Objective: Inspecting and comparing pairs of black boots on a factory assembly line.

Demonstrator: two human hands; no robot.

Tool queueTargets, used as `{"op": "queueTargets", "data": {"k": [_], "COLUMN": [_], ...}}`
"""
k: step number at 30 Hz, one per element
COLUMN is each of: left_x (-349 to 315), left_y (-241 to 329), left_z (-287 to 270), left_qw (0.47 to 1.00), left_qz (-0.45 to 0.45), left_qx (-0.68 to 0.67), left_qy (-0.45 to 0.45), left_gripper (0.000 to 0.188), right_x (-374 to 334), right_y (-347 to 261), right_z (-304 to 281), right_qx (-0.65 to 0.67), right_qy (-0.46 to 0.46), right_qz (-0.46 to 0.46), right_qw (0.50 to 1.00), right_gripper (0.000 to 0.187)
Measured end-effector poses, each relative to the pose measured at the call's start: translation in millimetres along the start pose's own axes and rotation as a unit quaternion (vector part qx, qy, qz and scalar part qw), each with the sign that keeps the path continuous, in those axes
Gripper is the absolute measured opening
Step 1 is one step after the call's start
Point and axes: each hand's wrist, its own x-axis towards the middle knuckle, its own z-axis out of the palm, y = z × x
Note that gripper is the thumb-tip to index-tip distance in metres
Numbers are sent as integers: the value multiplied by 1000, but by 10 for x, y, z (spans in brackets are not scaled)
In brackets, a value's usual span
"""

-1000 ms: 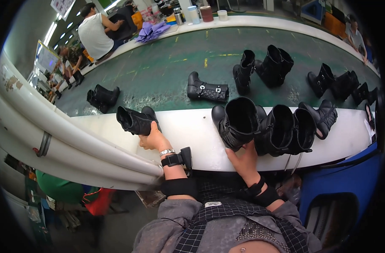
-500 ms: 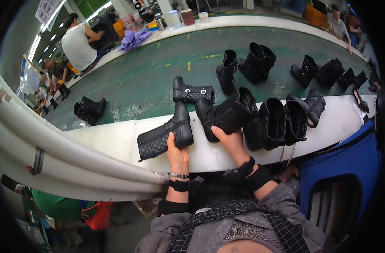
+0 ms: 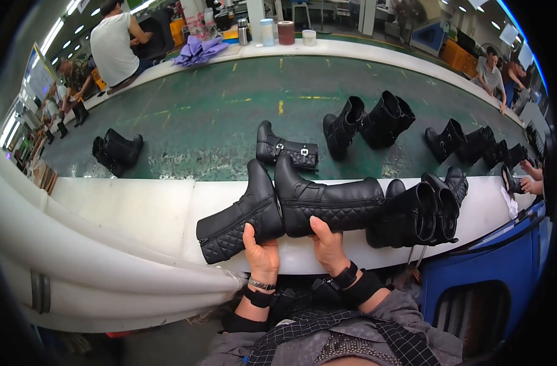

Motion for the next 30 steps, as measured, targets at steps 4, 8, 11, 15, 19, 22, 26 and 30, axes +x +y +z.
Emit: {"op": "queueTargets", "data": {"k": [4,8,11,15,19,22,26,30], "left_x": [6,-21,-30,-27,-31,-40,-48,-51], "left_y": [-12,-12,-14,-28,-43,-40,-46,-69], "left_z": [8,8,6,8,16,10,-19,-71], "left_qw": [1000,1000,1000,1000,1000,999,999,998], "left_qz": [-5,-2,-4,-2,10,-6,-5,-5], "left_qx": [-21,-14,-15,-12,-16,-26,-34,-52], "left_qy": [-12,-14,-12,-14,-20,-23,-29,-35], "left_gripper": [45,45,44,44,46,52,52,53], "right_x": [-7,15,34,38,25,19,23,13], "right_y": [-27,-27,-10,13,14,6,-15,-34], "right_z": [16,38,31,-24,-83,-98,-104,-124], "right_qx": [49,56,60,66,76,85,70,89], "right_qy": [-18,-22,-18,-27,-34,-48,-54,-75], "right_qz": [1,-3,-2,-8,11,8,3,8], "right_qw": [999,998,998,997,996,995,996,993], "right_gripper": [45,47,49,49,51,53,58,60]}}
